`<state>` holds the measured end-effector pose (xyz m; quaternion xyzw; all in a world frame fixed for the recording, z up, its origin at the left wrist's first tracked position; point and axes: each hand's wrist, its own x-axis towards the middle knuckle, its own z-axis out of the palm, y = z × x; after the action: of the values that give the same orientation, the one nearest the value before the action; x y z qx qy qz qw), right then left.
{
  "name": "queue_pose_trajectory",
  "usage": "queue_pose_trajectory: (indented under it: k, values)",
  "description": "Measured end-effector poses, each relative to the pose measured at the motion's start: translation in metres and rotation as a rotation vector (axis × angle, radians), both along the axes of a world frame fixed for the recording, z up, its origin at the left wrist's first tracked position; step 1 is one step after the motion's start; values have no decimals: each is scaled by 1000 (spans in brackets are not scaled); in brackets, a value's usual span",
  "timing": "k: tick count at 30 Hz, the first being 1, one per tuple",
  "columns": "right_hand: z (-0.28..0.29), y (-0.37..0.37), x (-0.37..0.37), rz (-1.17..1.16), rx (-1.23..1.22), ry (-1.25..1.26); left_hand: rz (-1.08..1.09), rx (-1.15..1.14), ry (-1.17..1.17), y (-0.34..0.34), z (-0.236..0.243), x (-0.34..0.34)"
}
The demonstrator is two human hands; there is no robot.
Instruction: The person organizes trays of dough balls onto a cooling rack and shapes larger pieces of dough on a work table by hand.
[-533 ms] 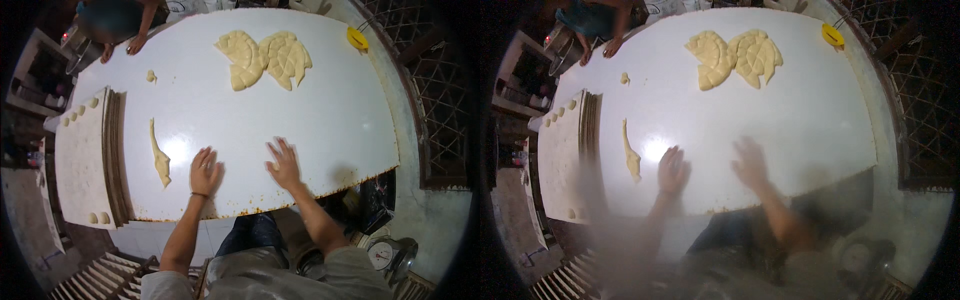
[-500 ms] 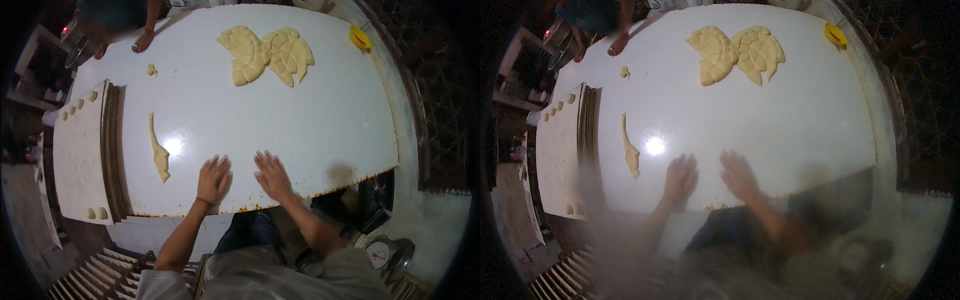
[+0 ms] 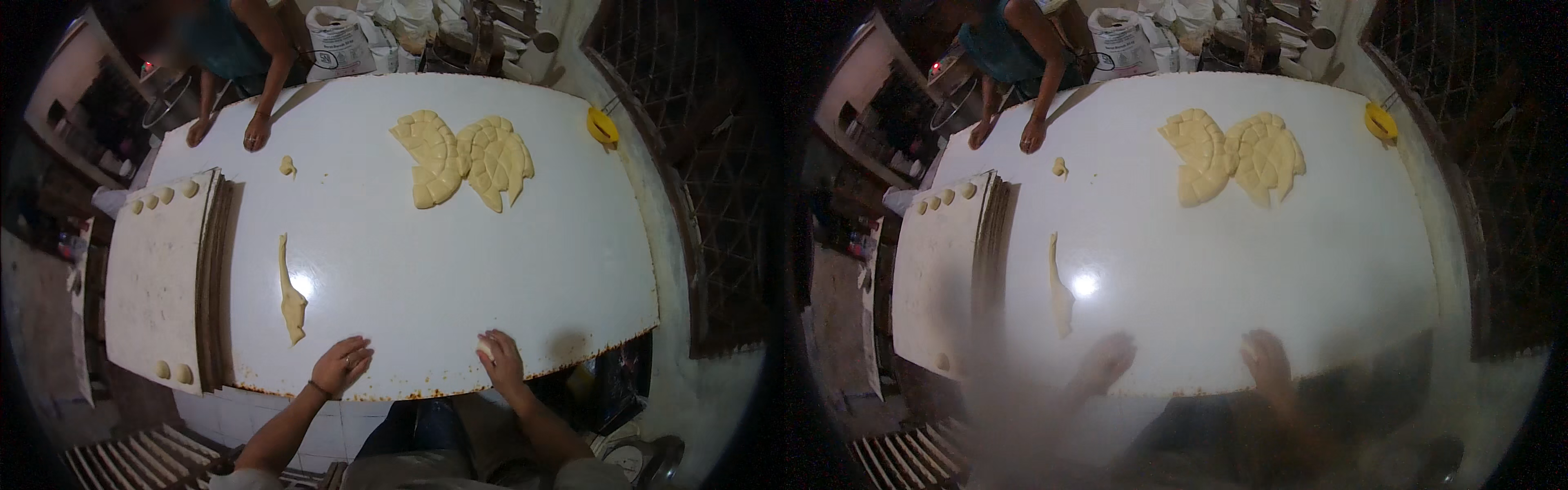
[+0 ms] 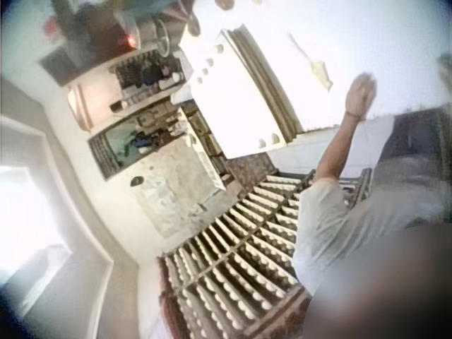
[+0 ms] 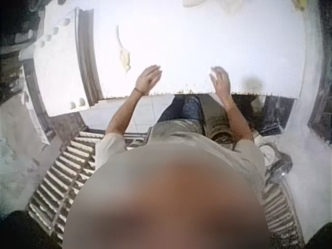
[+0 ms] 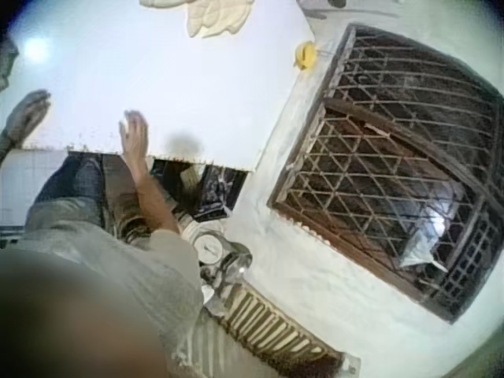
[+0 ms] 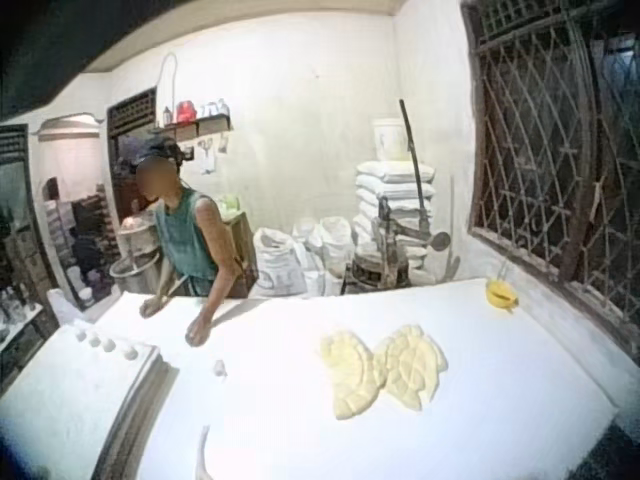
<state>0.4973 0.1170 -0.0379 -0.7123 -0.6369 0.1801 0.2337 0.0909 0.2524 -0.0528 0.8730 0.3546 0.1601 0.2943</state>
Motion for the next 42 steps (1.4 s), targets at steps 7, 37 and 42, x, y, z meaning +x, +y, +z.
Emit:
queue_pose_trajectory:
  k: [7,37,42]
  values:
    - [-31,1,-47,93,80,-7,1,14,-114,-8,17,40]
    - [-20,8,-49,28,187,38,111,23,-275,-10,11,71]
    - [4,31,0,-209,150,35,195,135,-131,28,17,55]
